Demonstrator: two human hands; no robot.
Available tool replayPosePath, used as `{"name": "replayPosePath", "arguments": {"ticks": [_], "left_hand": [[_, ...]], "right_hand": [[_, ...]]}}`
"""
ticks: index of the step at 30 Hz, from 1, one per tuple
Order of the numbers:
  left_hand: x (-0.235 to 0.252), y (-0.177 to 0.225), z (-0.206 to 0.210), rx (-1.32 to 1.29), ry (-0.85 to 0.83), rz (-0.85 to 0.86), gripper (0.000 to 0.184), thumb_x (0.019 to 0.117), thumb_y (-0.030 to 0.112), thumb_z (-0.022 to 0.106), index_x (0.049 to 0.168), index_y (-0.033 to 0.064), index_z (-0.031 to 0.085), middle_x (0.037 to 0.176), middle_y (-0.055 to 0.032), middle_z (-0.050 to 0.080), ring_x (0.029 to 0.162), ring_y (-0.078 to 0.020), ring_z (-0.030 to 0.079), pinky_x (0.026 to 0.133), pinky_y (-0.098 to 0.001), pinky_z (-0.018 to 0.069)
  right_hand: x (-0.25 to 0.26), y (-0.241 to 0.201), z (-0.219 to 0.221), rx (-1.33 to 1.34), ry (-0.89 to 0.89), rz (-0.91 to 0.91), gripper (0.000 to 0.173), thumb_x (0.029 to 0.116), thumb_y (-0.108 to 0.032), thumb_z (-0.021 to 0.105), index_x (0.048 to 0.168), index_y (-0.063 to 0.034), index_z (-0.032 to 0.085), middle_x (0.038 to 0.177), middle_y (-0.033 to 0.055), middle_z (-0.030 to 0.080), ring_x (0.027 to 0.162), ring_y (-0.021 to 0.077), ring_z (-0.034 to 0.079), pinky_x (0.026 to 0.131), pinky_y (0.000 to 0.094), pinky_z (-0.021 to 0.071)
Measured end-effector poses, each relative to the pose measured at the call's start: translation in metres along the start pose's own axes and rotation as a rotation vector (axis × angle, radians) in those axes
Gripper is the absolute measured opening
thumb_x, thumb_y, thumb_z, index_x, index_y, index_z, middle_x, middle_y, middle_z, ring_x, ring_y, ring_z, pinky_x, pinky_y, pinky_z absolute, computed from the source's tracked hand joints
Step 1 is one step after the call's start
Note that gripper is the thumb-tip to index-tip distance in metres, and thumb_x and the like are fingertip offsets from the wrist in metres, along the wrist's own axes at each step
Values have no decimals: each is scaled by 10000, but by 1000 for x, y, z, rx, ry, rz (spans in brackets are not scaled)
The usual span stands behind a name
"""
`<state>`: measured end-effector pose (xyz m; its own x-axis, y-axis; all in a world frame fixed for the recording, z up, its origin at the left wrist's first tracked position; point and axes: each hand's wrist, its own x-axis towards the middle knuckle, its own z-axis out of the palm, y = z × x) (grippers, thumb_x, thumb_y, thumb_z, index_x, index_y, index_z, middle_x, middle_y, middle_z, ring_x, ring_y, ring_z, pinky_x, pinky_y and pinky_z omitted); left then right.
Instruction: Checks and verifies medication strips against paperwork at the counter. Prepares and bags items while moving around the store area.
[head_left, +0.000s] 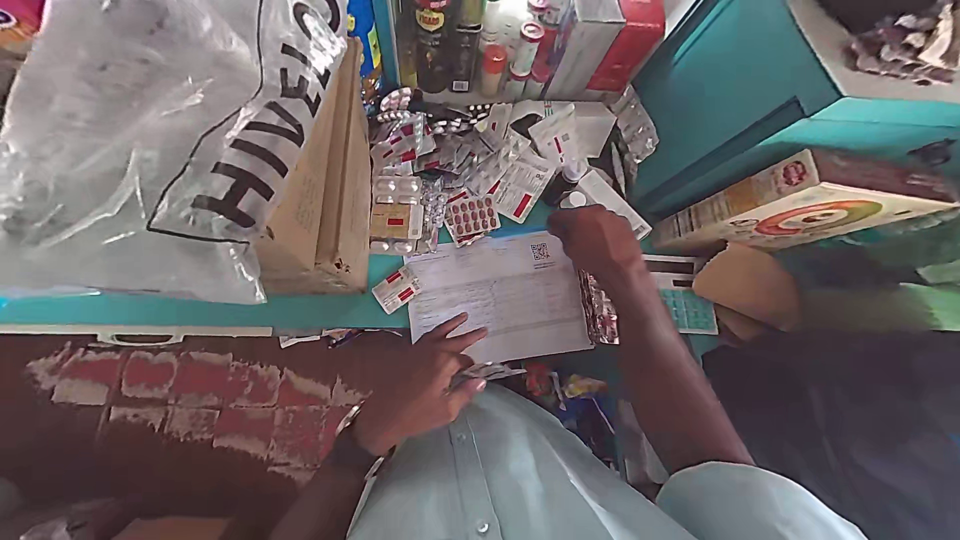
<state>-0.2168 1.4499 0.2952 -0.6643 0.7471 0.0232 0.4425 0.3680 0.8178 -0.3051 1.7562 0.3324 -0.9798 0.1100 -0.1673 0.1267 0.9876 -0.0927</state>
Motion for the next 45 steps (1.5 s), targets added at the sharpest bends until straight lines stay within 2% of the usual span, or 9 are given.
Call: {"name": "replayPosePath", "arguments": {"ticks": [6, 8, 10, 14, 18, 22, 26, 29, 45], "left_hand": [[41, 11, 17, 255, -344, -74, 351, 1039, 270, 540, 1028, -18, 741, 1641, -176, 345, 1571, -368, 171, 1263, -487, 187], [50, 14, 22, 326, -400, -96, 355, 1048, 271, 521, 1039, -6, 742, 1677, -179, 262, 1577, -385, 125, 1264, -515, 162], [56, 14, 27, 366, -411, -126, 346, 1045, 276, 521, 1040, 10, 743, 1694, -165, 218, 1581, -382, 100, 1265, -521, 157], [61, 10, 35, 424, -432, -163, 343, 1037, 293, 526, 1081, 31, 743, 1701, -164, 190, 1580, -388, 90, 1261, -544, 150], [62, 6, 40, 446, -429, -176, 331, 1030, 289, 533, 1101, 37, 736, 1699, -156, 206, 1581, -376, 104, 1253, -554, 156], [63, 5, 40, 438, -444, -201, 305, 1012, 264, 565, 1081, 24, 739, 1703, -146, 197, 1582, -367, 102, 1255, -552, 159], [65, 4, 42, 432, -466, -208, 290, 1004, 232, 575, 1085, 6, 739, 1707, -165, 161, 1585, -373, 70, 1266, -543, 127], [64, 3, 42, 415, -471, -210, 284, 1007, 218, 570, 1073, -3, 737, 1708, -173, 151, 1586, -383, 47, 1271, -534, 110], [68, 8, 41, 426, -535, -232, 300, 1002, 205, 564, 1144, -8, 721, 1687, -199, 216, 1582, -406, 19, 1270, -561, 52]], "right_hand": [[-43, 30, -23, 307, 95, -36, 230, 1054, -192, 579, 1222, -56, 658, 868, 171, 692, 751, 360, 679, 687, 606, 540], [-56, 35, -5, 763, 184, -174, 239, 1052, -168, 503, 1238, -68, 616, 899, 43, 705, 749, 164, 691, 702, 387, 601], [-64, 21, 22, 1368, 186, -308, 221, 1064, -244, 483, 1212, -175, 632, 971, 8, 757, 818, 126, 734, 748, 310, 631], [-73, -21, 73, 1859, 201, -409, 210, 907, -350, 762, 1088, -258, 709, 905, 25, 779, 783, 126, 744, 731, 270, 615], [-74, -45, 99, 1797, 304, -279, 143, 999, -304, 664, 940, -183, 711, 720, -16, 699, 608, 83, 662, 613, 247, 583], [-58, -33, 122, 1649, 132, -192, 536, 1090, -410, 298, 1166, -52, 690, 904, 20, 735, 801, 122, 698, 769, 311, 598], [-56, -30, 117, 1393, 162, -142, 195, 990, -90, 549, 1090, -10, 696, 756, 3, 710, 640, 79, 667, 617, 255, 583], [-55, -33, 117, 1139, 233, -220, 115, 854, -79, 705, 944, -15, 734, 773, -9, 726, 657, 7, 657, 627, 197, 571], [-53, -41, 131, 885, 394, -200, 109, 829, -116, 677, 820, -28, 740, 710, 38, 696, 618, 51, 636, 577, 228, 534]]}}
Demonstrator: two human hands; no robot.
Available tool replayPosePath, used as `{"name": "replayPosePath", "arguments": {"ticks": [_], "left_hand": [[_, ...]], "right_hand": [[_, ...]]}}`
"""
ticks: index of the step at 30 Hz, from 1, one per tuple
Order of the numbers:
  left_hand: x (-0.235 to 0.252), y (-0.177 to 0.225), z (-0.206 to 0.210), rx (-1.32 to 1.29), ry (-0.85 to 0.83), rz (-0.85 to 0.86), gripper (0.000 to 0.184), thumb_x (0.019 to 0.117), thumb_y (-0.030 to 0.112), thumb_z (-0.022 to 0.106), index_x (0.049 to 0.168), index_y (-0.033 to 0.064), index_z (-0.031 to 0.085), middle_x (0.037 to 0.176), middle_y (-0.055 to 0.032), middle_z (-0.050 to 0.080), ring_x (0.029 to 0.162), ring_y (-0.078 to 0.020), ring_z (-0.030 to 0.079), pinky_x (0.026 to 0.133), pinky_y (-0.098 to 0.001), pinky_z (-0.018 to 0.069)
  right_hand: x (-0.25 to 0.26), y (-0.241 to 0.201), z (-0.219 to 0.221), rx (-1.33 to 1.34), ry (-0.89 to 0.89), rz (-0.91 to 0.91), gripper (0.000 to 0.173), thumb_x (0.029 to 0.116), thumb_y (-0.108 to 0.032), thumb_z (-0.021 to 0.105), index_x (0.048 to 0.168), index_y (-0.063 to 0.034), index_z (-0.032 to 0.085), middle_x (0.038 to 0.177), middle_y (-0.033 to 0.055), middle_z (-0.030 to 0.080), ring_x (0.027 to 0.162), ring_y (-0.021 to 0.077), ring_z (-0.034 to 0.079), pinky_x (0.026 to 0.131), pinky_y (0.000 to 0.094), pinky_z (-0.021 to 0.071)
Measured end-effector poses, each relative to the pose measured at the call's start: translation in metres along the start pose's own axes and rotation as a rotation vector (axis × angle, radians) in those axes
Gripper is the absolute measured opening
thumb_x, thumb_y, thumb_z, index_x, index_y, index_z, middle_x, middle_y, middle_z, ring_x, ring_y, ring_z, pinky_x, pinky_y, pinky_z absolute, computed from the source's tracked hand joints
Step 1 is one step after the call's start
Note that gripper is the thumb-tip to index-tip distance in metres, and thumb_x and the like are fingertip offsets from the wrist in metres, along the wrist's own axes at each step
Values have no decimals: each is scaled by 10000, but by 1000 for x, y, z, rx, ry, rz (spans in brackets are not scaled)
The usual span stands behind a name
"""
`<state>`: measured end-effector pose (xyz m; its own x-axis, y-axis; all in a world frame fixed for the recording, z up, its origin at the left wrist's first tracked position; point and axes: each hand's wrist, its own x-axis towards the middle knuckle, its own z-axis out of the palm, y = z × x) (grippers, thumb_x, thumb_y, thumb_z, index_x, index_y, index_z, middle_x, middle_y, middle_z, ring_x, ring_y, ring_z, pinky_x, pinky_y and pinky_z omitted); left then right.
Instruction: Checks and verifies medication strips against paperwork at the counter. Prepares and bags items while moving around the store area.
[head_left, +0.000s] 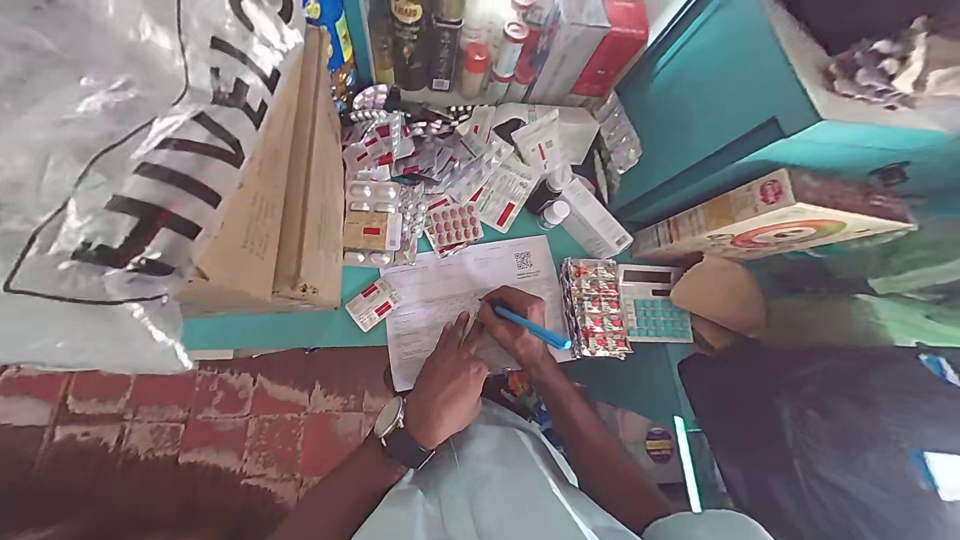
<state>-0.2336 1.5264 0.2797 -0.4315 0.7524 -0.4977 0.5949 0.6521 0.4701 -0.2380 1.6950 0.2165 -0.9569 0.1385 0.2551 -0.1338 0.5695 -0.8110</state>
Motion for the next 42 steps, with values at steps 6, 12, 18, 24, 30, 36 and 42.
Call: {"name": "replayPosePath", "arguments": {"ticks": [6, 12, 18, 24, 30, 36, 42], "left_hand": [[2, 0, 1, 12, 0, -9, 317, 1013, 227, 553, 1100, -14, 740, 1698, -223, 136, 1577, -426, 34, 1269, -556, 80], [4, -4, 3, 4, -15, 5, 366, 1038, 275, 512, 1116, -1, 740, 1705, -223, 91, 1577, -432, -1, 1269, -562, 56], [-38, -13, -1, -352, 328, 240, 345, 1045, 249, 548, 1027, -40, 734, 1644, -197, 329, 1554, -309, 260, 1247, -411, 285], [-119, -38, 16, -612, 675, 317, 291, 1030, 313, 607, 1086, 77, 767, 1179, -31, 742, 1110, -83, 679, 995, -297, 547], [-161, -53, 47, -874, 932, 59, 162, 925, 275, 756, 1014, 141, 764, 956, 86, 762, 898, 35, 699, 821, -207, 608], [-179, -39, 53, -931, 937, -60, 169, 912, 166, 740, 1034, 49, 747, 976, 67, 760, 932, 50, 688, 869, -201, 593], [-183, -51, 65, -936, 885, -48, 200, 950, 140, 715, 1065, -23, 700, 1009, 45, 746, 981, 41, 674, 933, -252, 580]], "right_hand": [[5, -1, -14, 478, 42, 154, 48, 856, 9, 656, 876, -1, 699, 714, -20, 684, 580, 14, 599, 536, 182, 505], [28, -19, -58, 439, 38, 176, 306, 1072, -153, 469, 1225, 46, 645, 1030, 108, 770, 846, 191, 750, 684, 335, 623], [49, -23, -103, 273, 108, 94, 380, 1100, -200, 354, 1224, 44, 619, 998, 97, 778, 850, 189, 759, 704, 336, 632], [69, -33, -100, 85, -60, 15, 270, 1040, -210, 558, 1177, -24, 696, 989, 27, 771, 859, 107, 741, 752, 281, 625], [101, -58, -45, 54, -320, -79, 242, 989, -231, 674, 1168, -73, 717, 971, 24, 749, 819, 82, 705, 760, 296, 602], [127, -71, 58, -203, -443, -302, 430, 884, -275, 794, 1273, -120, 700, 1348, 122, 658, 1244, 318, 620, 1026, 571, 499], [140, -74, 84, -549, -442, -248, 404, 925, -338, 700, 1311, -218, 686, 1328, 74, 674, 1265, 309, 591, 1021, 552, 456]]}}
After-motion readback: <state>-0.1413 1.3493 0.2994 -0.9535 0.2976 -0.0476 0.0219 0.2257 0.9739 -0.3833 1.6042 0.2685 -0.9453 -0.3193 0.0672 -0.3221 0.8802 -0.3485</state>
